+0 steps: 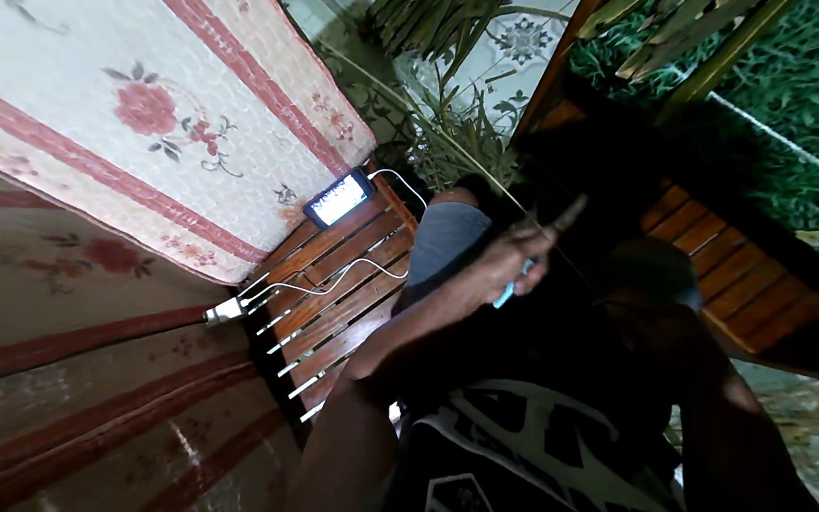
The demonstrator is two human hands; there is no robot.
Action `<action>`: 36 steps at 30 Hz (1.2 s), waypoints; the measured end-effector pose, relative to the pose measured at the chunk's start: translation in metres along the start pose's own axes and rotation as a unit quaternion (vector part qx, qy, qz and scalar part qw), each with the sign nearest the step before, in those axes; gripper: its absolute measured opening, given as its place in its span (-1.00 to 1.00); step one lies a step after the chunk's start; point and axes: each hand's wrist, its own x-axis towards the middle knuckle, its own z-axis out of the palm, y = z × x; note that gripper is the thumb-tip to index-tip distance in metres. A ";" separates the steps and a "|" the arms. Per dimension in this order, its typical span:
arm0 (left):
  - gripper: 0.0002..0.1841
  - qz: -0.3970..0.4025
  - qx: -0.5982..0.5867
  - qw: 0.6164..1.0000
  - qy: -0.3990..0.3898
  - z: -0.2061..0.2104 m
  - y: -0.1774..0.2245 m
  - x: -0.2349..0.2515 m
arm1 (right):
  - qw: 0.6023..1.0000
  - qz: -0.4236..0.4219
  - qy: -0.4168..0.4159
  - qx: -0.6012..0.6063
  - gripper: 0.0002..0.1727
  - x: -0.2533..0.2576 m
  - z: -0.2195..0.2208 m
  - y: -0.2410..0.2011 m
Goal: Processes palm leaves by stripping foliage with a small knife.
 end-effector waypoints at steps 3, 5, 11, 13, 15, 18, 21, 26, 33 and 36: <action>-0.74 -0.025 0.045 0.998 -0.035 0.011 -0.001 -0.007 | 1.000 0.013 -0.026 0.009 -0.66 0.002 -0.001 -0.005; -0.74 0.006 0.008 1.000 -0.001 -0.005 0.013 -0.004 | 0.998 0.028 -0.053 0.006 -0.65 0.000 -0.006 0.000; -0.77 0.004 0.003 1.000 -0.013 -0.003 0.004 0.004 | 0.999 0.008 -0.046 0.025 -0.60 -0.003 -0.003 0.014; -0.74 -0.043 0.073 0.995 -0.061 0.017 -0.006 -0.002 | 0.999 0.021 -0.042 0.018 -0.63 -0.002 -0.002 -0.005; -0.74 -0.040 0.063 0.996 -0.050 0.015 0.002 -0.003 | 0.997 0.027 -0.065 0.007 -0.66 0.000 -0.006 -0.013; -0.74 0.030 -0.028 0.999 0.010 -0.014 0.018 0.004 | 0.998 0.001 -0.061 0.015 -0.64 -0.004 -0.007 0.022; -0.74 0.028 -0.037 0.999 0.006 -0.014 0.011 0.007 | 0.996 -0.003 -0.056 0.068 -0.66 -0.006 -0.002 0.029; -0.75 -0.035 0.044 0.997 -0.054 0.013 -0.004 -0.005 | 0.997 0.017 -0.065 0.044 -0.67 -0.003 -0.003 0.005; -0.69 0.038 -0.080 0.996 0.008 -0.020 0.003 0.007 | 0.997 0.031 -0.057 0.037 -0.67 -0.010 -0.001 0.021; -0.73 -0.035 0.006 0.998 -0.048 0.013 -0.016 -0.004 | 0.997 0.043 -0.069 0.010 -0.66 -0.004 -0.001 -0.007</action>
